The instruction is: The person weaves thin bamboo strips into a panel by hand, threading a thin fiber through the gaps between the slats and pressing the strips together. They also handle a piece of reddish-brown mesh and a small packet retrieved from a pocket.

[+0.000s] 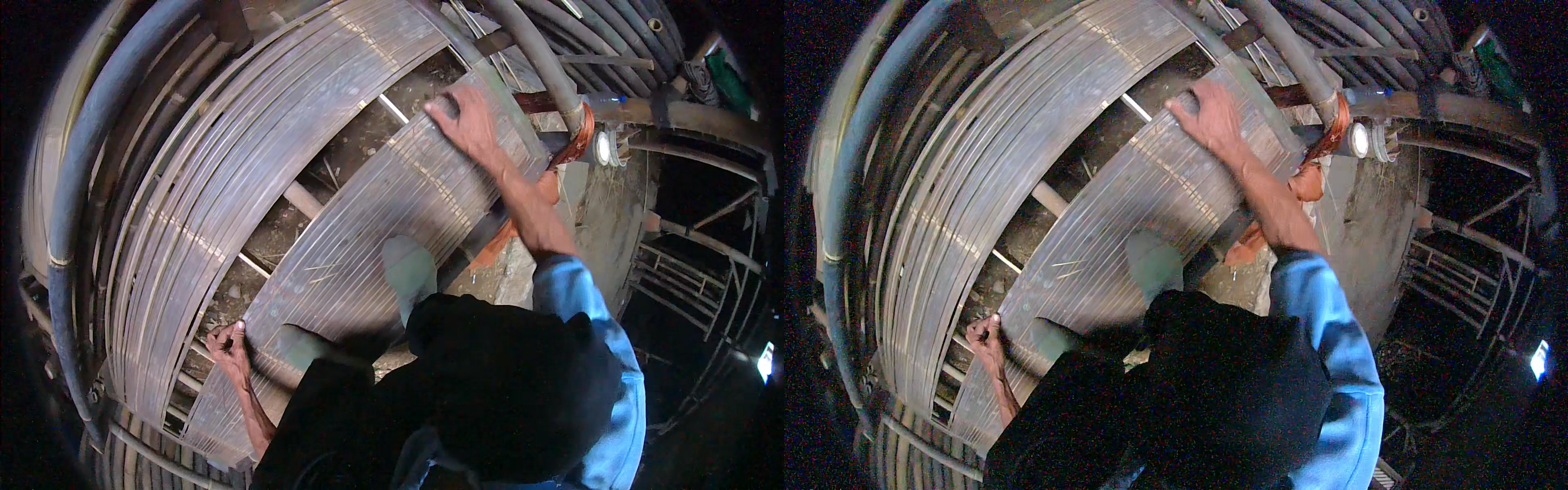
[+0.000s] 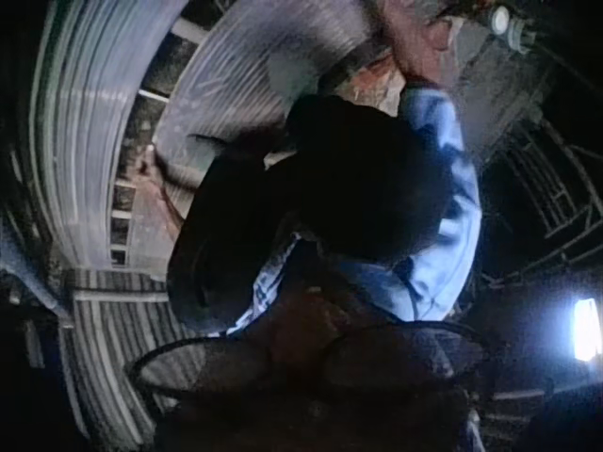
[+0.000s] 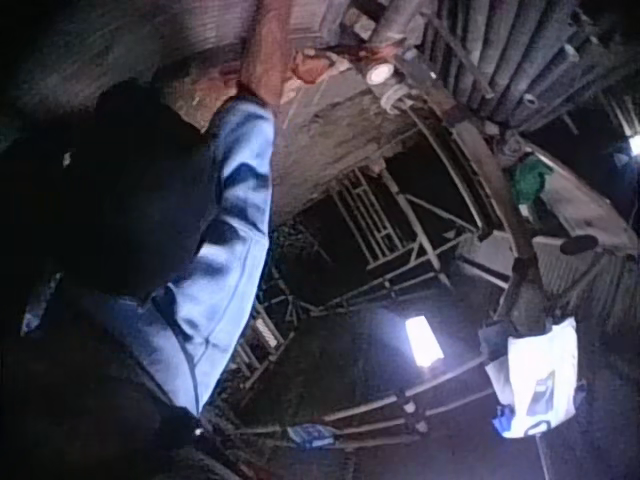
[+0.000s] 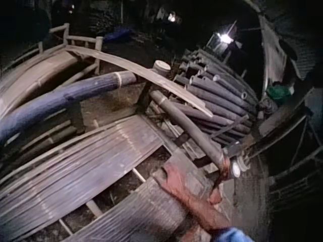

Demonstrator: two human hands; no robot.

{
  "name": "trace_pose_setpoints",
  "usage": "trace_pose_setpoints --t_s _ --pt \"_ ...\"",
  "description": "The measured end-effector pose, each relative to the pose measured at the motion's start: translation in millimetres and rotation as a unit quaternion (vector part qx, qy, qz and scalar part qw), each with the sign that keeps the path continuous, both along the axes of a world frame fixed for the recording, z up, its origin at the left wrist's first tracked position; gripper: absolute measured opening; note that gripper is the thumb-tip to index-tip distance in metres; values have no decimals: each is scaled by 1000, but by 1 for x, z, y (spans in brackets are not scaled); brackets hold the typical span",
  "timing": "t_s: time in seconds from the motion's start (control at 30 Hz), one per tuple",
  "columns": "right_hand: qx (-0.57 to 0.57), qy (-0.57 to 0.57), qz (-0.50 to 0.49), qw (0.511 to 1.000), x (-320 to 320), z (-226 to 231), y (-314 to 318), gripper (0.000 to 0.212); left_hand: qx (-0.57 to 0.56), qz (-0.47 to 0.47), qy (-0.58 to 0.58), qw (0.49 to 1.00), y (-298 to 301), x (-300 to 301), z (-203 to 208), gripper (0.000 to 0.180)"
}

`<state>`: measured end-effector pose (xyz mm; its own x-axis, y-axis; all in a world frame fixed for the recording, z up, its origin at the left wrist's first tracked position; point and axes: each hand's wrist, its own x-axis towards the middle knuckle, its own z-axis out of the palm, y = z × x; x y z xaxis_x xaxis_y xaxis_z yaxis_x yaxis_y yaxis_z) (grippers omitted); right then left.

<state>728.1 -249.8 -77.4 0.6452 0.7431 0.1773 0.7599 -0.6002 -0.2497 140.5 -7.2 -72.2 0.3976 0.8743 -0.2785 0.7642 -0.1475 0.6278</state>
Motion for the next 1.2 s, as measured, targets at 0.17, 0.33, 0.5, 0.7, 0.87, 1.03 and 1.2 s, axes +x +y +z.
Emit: trace_pose_setpoints --t_s 0.17,0.33,0.5,0.7,0.87,1.03,1.2 --pt "52 49 -73 995 -90 6 -12 39 44 -123 118 984 40 21 39 32" --pt "-35 3 -98 995 -95 6 -5 28 273 -369 104 882 98 119 128 21" --pt "-99 103 -106 984 -65 -7 -23 30 214 -532 33 819 72 265 156 23" --pt "-60 505 -194 839 -44 60 -62 36 -89 -440 -33 893 -35 383 93 33" --pt "41 454 -13 890 -111 81 -99 26 -346 -213 -67 911 -121 419 48 39" --pt "-48 425 94 899 -184 123 -78 26 -710 39 -227 665 -104 421 36 23" --pt "135 314 -69 937 -113 159 -57 52 -440 -240 -54 864 -61 410 115 25"
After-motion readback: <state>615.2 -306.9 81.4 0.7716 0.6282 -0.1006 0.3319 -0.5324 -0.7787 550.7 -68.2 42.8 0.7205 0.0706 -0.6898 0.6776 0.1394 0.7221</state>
